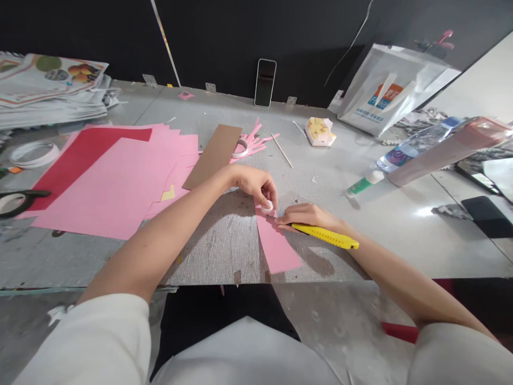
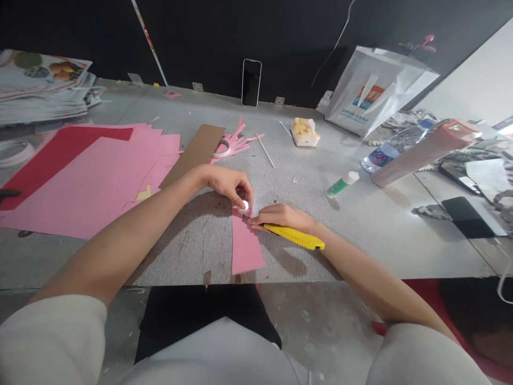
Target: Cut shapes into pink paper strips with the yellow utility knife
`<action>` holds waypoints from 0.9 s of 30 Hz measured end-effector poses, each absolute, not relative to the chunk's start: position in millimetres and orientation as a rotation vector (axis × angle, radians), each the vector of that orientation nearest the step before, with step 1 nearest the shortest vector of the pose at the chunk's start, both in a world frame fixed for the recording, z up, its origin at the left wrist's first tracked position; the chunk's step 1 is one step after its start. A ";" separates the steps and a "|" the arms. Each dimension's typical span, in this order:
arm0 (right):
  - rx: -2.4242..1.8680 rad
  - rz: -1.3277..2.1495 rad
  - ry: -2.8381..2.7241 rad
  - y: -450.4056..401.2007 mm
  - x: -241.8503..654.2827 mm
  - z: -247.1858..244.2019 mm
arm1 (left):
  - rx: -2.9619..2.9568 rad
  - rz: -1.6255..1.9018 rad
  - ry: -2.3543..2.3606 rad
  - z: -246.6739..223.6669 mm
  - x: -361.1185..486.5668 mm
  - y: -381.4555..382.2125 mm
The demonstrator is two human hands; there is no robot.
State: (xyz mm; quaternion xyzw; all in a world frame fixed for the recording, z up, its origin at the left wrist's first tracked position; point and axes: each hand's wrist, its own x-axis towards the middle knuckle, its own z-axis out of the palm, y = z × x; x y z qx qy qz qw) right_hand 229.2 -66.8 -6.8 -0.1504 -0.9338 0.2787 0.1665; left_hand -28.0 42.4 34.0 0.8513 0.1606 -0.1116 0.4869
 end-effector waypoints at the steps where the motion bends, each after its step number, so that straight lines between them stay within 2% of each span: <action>1: -0.446 0.833 -2.625 -66.5 229.4 -8.4 | 2.070 -0.266 0.387 34.0 -28.2 42.2; 14: -0.729 1.332 -2.099 -51.1 222.0 -10.1 | 2.076 -0.245 0.405 27.9 -27.1 46.9; 27: -0.814 1.490 -1.997 -42.5 221.3 -12.2 | 2.119 -0.236 0.443 26.2 -27.5 49.1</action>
